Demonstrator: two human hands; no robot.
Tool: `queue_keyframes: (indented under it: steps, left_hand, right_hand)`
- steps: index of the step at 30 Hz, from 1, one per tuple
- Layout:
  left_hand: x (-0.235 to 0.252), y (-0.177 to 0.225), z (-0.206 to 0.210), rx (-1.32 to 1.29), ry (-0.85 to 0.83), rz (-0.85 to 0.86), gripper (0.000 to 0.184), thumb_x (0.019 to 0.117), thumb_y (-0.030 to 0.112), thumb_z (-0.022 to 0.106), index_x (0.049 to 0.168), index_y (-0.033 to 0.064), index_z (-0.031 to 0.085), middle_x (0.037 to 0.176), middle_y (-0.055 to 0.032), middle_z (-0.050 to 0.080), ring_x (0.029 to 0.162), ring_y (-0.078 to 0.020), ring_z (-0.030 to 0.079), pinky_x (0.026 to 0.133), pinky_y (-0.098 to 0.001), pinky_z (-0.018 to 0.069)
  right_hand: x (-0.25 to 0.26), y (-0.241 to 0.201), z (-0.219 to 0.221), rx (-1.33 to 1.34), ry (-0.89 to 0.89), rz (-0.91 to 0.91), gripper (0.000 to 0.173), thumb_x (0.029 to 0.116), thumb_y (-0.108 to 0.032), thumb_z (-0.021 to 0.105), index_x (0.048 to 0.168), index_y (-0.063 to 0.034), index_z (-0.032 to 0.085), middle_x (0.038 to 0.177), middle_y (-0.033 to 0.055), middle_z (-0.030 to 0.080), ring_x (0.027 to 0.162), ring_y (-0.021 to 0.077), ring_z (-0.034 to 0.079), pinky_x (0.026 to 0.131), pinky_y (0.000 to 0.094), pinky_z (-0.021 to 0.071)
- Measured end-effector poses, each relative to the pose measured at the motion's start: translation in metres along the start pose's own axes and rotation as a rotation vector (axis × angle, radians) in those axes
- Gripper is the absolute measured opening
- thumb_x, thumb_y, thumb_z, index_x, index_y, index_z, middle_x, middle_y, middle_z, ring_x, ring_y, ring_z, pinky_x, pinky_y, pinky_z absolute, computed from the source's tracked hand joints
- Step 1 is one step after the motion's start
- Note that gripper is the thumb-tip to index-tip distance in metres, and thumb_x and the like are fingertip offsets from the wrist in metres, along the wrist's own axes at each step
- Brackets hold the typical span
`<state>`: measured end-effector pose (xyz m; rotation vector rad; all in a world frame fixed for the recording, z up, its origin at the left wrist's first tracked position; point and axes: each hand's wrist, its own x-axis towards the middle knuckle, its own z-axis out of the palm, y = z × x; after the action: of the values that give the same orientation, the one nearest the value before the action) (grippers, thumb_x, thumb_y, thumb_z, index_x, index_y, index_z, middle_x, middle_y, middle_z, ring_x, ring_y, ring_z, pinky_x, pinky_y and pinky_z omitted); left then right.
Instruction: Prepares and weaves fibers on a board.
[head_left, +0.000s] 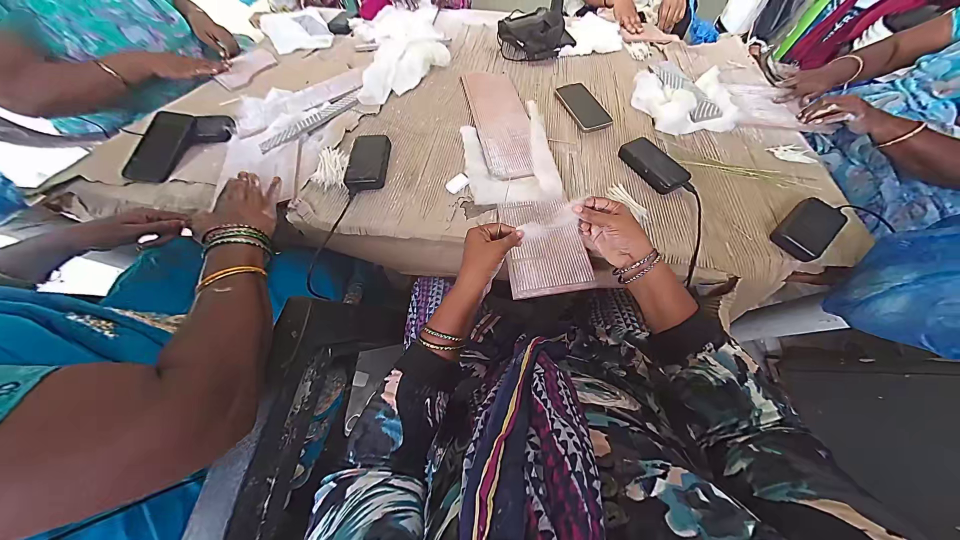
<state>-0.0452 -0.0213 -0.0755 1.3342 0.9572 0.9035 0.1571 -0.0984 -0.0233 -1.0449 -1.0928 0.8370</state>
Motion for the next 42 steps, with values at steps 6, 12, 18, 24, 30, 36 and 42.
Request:
queue_keyframes:
  steps: [6, 12, 18, 24, 30, 36, 42]
  left_hand:
    - [0.022, -0.007, 0.003, 0.15, 0.091, -0.047, 0.011, 0.0955, 0.005, 0.07, 0.09, -0.0042, 0.07, 0.073, -0.0026, 0.065, 0.064, -0.0033, 0.055, 0.066, -0.0232, 0.048]
    - [0.04, -0.005, 0.007, 0.386, 0.03, -0.061, 0.016, 0.0981, 0.012, 0.068, 0.096, -0.0027, 0.073, 0.083, -0.0108, 0.068, 0.075, -0.0176, 0.06, 0.075, -0.0421, 0.0494]
    - [0.024, 0.005, 0.004, 0.181, 0.036, -0.068, 0.012, 0.0968, 0.006, 0.069, 0.093, -0.0047, 0.071, 0.076, -0.0029, 0.066, 0.066, -0.0035, 0.054, 0.067, -0.0231, 0.0455]
    - [0.019, -0.001, -0.004, 0.041, 0.035, -0.115, 0.013, 0.0994, 0.008, 0.066, 0.089, 0.0001, 0.069, 0.07, 0.0013, 0.066, 0.046, 0.002, 0.038, 0.043, -0.0156, 0.0282]
    - [0.007, 0.004, -0.003, -0.126, -0.054, -0.05, 0.014, 0.0989, 0.006, 0.064, 0.086, 0.008, 0.066, 0.064, 0.0061, 0.056, 0.044, 0.0021, 0.037, 0.042, -0.0125, 0.0315]
    - [0.001, 0.001, 0.006, -0.196, -0.055, 0.004, 0.015, 0.0949, 0.003, 0.067, 0.081, 0.0094, 0.064, 0.064, 0.0049, 0.054, 0.044, 0.0012, 0.036, 0.041, -0.0133, 0.0298]
    - [-0.019, 0.0, 0.006, -0.159, 0.006, 0.081, 0.017, 0.0938, 0.001, 0.068, 0.087, 0.0142, 0.058, 0.069, 0.0025, 0.05, 0.048, -0.0022, 0.034, 0.044, -0.0158, 0.0279]
  right_hand:
    - [0.023, 0.033, -0.04, 0.136, 0.165, 0.317, 0.024, 0.1016, -0.002, 0.053, 0.083, -0.013, 0.065, 0.072, -0.0068, 0.064, 0.061, 0.0008, 0.057, 0.06, 0.0173, 0.0499]
    - [0.018, 0.035, -0.023, -0.007, 0.034, 0.377, 0.019, 0.0997, 0.0, 0.058, 0.084, -0.0094, 0.064, 0.068, -0.0066, 0.061, 0.057, 0.0004, 0.054, 0.057, 0.0168, 0.0482]
    - [0.035, 0.046, -0.009, -0.556, -0.116, 0.126, 0.014, 0.0982, -0.01, 0.066, 0.103, 0.0033, 0.069, 0.088, 0.0113, 0.065, 0.073, 0.0133, 0.055, 0.069, 0.0312, 0.0478]
    - [0.074, 0.04, 0.018, -0.388, -0.199, 0.357, 0.007, 0.0959, -0.003, 0.067, 0.098, 0.0038, 0.068, 0.076, -0.0009, 0.058, 0.06, 0.0002, 0.044, 0.058, 0.0177, 0.0384]
    - [0.053, 0.043, 0.018, -0.216, -0.165, 0.36, 0.007, 0.0948, 0.002, 0.065, 0.089, -0.0019, 0.065, 0.069, -0.006, 0.059, 0.056, -0.0024, 0.048, 0.055, 0.0144, 0.0415]
    - [0.047, 0.043, 0.021, -0.147, -0.153, 0.332, 0.01, 0.094, 0.003, 0.065, 0.087, -0.0043, 0.064, 0.068, -0.007, 0.059, 0.055, -0.0026, 0.048, 0.054, 0.0141, 0.0416]
    - [0.045, 0.046, 0.023, -0.062, -0.129, 0.328, 0.012, 0.0956, 0.003, 0.063, 0.086, -0.0048, 0.063, 0.067, -0.0061, 0.06, 0.055, -0.0011, 0.05, 0.054, 0.015, 0.0443]
